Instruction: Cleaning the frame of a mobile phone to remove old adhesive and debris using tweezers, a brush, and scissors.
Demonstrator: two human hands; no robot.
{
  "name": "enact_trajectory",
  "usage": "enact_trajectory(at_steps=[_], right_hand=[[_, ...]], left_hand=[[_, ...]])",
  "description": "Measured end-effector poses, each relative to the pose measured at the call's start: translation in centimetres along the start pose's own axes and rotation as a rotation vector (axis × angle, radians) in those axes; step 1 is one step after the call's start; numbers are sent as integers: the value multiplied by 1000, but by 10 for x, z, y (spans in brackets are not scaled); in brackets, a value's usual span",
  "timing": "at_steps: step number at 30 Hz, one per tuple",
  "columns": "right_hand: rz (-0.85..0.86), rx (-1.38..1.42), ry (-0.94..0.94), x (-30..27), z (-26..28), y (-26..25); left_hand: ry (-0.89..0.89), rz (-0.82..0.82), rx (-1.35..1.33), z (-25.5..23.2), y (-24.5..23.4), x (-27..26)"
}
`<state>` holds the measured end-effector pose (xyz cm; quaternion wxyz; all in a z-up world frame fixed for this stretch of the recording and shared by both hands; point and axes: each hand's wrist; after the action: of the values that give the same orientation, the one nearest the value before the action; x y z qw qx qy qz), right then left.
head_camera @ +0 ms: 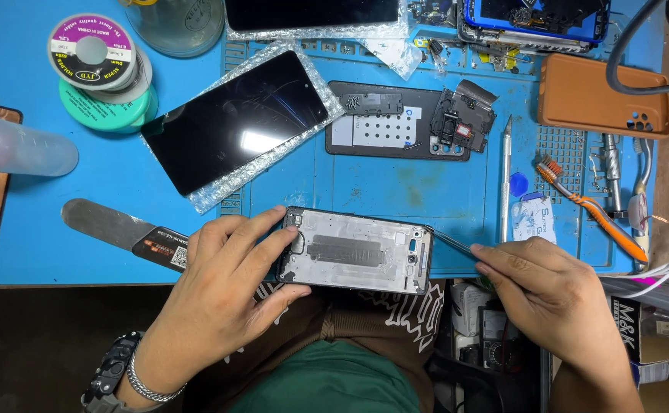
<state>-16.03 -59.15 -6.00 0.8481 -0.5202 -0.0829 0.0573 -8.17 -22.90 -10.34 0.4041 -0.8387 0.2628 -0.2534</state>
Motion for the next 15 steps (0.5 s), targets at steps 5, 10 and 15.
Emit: enact_trajectory(at_steps=[5,10,15], right_hand=[[-4,7,7,1,-2,0],[10,-30,-91,-3,-12,-1],[20,-40,-60,-7,-14,-1]], left_hand=[[-10,2,-44,2,1,0],[-10,-13,-54,3,2,-1],[-13,-26,-76,3,0,1]])
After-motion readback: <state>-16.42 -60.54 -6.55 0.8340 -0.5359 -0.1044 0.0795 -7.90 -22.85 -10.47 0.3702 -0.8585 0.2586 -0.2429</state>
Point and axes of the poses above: each hand's wrist, its own x-axis towards the middle knuckle, its own y-axis out of the palm, z = x × y, and after that the axes turned 4 degrees about -x, right-handed
